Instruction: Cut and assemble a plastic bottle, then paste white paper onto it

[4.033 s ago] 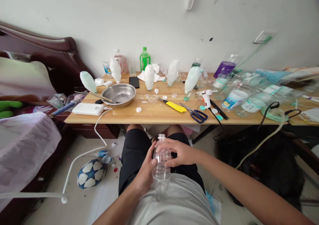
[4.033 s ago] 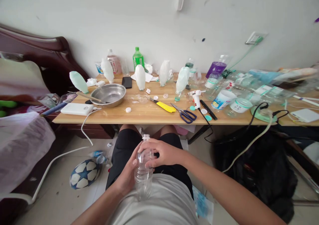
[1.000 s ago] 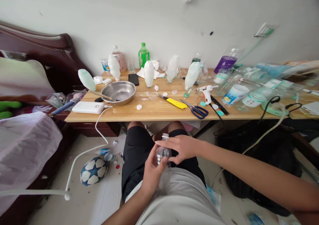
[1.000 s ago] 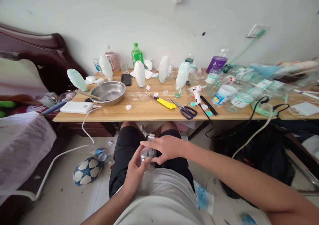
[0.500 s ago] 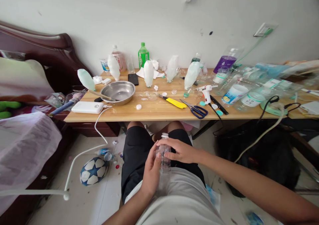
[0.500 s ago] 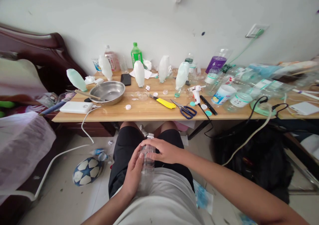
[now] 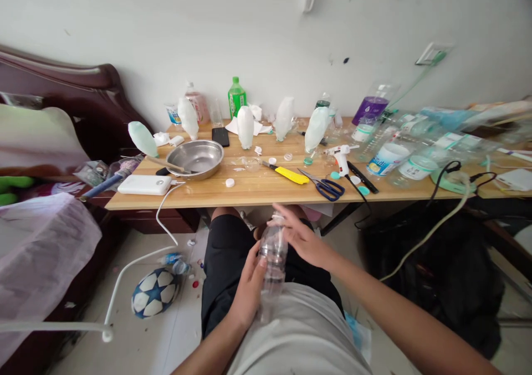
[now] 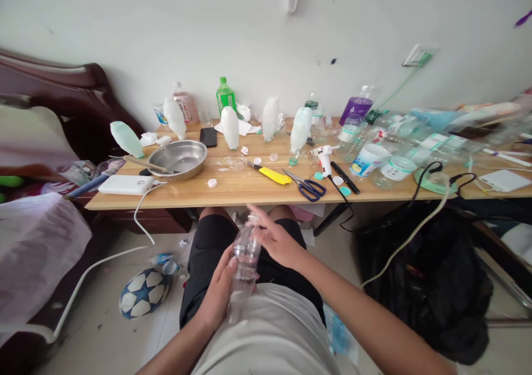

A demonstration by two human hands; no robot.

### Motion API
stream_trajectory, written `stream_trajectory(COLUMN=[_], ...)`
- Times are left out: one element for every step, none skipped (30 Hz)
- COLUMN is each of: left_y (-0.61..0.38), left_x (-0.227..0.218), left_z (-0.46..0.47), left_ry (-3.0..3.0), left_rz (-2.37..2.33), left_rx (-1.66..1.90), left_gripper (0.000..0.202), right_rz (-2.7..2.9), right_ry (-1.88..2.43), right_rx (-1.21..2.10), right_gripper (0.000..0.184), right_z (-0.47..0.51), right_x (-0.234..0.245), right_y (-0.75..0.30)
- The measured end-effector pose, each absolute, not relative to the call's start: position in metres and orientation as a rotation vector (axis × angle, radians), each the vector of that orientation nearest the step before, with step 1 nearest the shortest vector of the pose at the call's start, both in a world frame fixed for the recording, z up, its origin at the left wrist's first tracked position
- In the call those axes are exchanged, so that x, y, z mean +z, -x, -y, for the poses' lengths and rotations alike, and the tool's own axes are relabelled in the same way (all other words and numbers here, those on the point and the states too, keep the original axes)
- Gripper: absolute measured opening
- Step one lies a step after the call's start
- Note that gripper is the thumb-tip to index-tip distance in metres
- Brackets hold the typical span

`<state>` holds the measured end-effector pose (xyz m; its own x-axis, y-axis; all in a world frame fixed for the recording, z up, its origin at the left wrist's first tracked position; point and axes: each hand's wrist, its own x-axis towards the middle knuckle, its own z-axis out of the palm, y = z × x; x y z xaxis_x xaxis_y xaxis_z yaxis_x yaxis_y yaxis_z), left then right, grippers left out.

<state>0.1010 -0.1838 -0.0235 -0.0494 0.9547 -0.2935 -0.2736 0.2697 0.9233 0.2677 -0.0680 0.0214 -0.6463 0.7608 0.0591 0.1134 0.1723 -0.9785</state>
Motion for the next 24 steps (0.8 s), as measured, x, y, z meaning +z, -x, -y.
stream_trajectory(left_y=[-0.101, -0.100, -0.099, -0.098, -0.096, -0.092, -0.089, -0.084, -0.080, -0.076, -0.072, -0.069, -0.066, -0.065, -0.064, -0.064, -0.064, -0.064, -0.065, -0.065, -0.066, -0.068, -0.070, -0.072], left_x=[-0.021, -0.018, -0.014, -0.010, -0.005, 0.000, 0.005, 0.011, 0.017, 0.023, 0.028, 0.034, 0.038, 0.042, 0.045, 0.048, 0.050, 0.051, 0.051, 0.051, 0.050, 0.048, 0.047, 0.045], left_z=[0.184, 0.184, 0.183, 0.182, 0.181, 0.179, 0.176, 0.173, 0.170, 0.166, 0.164, 0.161, 0.160, 0.158, 0.157, 0.156, 0.155, 0.154, 0.154, 0.153, 0.152, 0.151, 0.151, 0.151], left_ry=[-0.788, -0.833, -0.885, -0.933, -0.984, -1.042, -1.110, -1.186, -1.270, -1.351, -1.420, -1.473, -1.514, -1.543, -1.565, -1.578, -1.586, -1.591, -1.594, -1.594, -1.589, -1.578, -1.562, -1.541], left_rz=[-1.149, -1.110, -1.082, -1.067, -1.066, -1.074, -1.088, -1.106, -1.128, -1.160, -1.200, -1.244, -1.285, -1.315, -1.330, -1.333, -1.328, -1.317, -1.307, -1.298, -1.290, -1.283, -1.275, -1.265], left_rx=[1.153, 1.140, 1.130, 1.124, 1.125, 1.123, 1.116, 1.097, 1.067, 1.027, 0.984, 0.946, 0.919, 0.898, 0.880, 0.868, 0.863, 0.862, 0.869, 0.881, 0.898, 0.919, 0.942, 0.966], left_gripper=[0.063, 0.062, 0.061, 0.060, 0.060, 0.059, 0.059, 0.059, 0.059, 0.060, 0.061, 0.062, 0.062, 0.062, 0.062, 0.062, 0.061, 0.061, 0.060, 0.060, 0.059, 0.059, 0.059, 0.059], right_rz=[1.732, 1.605, 1.522, 1.469, 1.429, 1.395, 1.368, 1.359, 1.369, 1.394, 1.423, 1.452, 1.478, 1.497, 1.506, 1.505, 1.491, 1.466, 1.431, 1.391, 1.346, 1.299, 1.256, 1.219], right_ry=[0.874, 0.892, 0.885, 0.861, 0.833, 0.813, 0.801, 0.789, 0.774, 0.758, 0.746, 0.739, 0.734, 0.730, 0.724, 0.716, 0.710, 0.706, 0.705, 0.707, 0.711, 0.717, 0.722, 0.728], right_rx=[1.540, 1.585, 1.642, 1.702, 1.748, 1.773, 1.779, 1.772, 1.758, 1.741, 1.718, 1.694, 1.675, 1.664, 1.656, 1.646, 1.628, 1.601, 1.571, 1.540, 1.508, 1.479, 1.452, 1.426], right_gripper=[0.064, 0.067, 0.068, 0.068, 0.064, 0.056, 0.047, 0.039, 0.032, 0.028, 0.026, 0.025, 0.025, 0.024, 0.024, 0.024, 0.025, 0.025, 0.025, 0.025, 0.025, 0.024, 0.022, 0.021], right_z=[0.068, 0.068, 0.069, 0.070, 0.071, 0.073, 0.074, 0.075, 0.076, 0.076, 0.076, 0.076, 0.076, 0.076, 0.076, 0.076, 0.077, 0.078, 0.080, 0.081, 0.083, 0.085, 0.086, 0.088], right_x=[0.020, 0.020, 0.020, 0.021, 0.023, 0.025, 0.027, 0.030, 0.033, 0.035, 0.038, 0.040, 0.041, 0.042, 0.043, 0.042, 0.041, 0.039, 0.037, 0.034, 0.032, 0.030, 0.029, 0.028], right_y=[-0.267, -0.266, -0.266, -0.265, -0.264, -0.264, -0.264, -0.264, -0.265, -0.266, -0.267, -0.268, -0.268, -0.269, -0.269, -0.269, -0.268, -0.267, -0.266, -0.264, -0.262, -0.260, -0.258, -0.256])
